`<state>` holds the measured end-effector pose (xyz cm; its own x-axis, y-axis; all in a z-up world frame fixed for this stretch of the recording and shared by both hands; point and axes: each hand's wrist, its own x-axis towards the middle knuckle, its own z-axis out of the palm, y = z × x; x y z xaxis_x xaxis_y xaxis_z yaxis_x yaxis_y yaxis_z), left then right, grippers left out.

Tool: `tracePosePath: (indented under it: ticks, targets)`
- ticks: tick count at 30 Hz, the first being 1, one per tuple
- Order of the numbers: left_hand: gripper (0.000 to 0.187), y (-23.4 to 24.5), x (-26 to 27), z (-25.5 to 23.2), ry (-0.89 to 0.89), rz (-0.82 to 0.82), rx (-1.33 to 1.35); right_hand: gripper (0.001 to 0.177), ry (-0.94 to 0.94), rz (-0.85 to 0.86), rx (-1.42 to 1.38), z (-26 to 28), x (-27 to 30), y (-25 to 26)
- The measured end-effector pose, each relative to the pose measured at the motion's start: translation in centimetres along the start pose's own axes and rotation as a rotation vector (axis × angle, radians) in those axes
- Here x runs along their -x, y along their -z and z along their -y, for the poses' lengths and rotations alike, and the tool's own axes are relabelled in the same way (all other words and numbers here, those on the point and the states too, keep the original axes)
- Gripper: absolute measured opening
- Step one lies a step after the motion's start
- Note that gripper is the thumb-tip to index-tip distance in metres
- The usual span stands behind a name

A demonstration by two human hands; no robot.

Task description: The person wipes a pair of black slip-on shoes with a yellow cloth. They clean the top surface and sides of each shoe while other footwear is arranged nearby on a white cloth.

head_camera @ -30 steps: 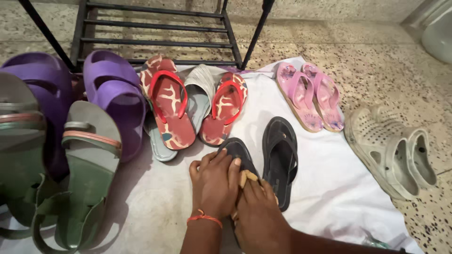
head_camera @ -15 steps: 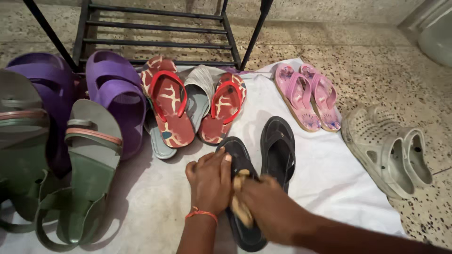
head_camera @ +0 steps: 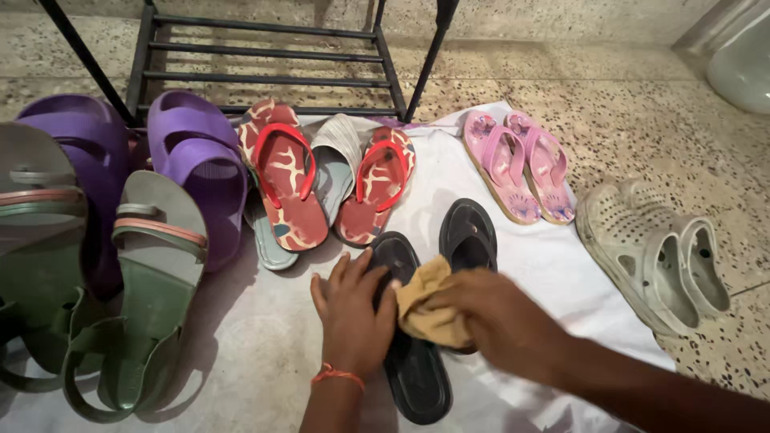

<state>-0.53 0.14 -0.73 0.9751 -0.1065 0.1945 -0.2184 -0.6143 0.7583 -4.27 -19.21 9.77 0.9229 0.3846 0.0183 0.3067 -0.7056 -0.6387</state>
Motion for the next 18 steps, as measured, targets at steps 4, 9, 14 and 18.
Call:
tracePosePath:
  ticks: [4,9,14,18]
  targets:
    - [0.042,-0.1,0.7,0.5,-0.028,0.009,0.001,0.026,0.082,0.097,0.018,0.9,1.8,-5.2]
    - [0.042,-0.2,0.7,0.3,-0.015,0.012,-0.029,0.029,0.182,0.404,0.027,-1.0,4.9,-4.2]
    - [0.073,-0.1,1.9,-0.7,-0.049,-0.087,-0.086,0.033,0.265,0.242,-0.055,-1.7,2.9,1.1]
    - [0.103,-0.6,3.8,-2.5,-0.035,-0.215,-0.127,0.033,0.07,0.093,0.126,-0.5,-2.3,4.7]
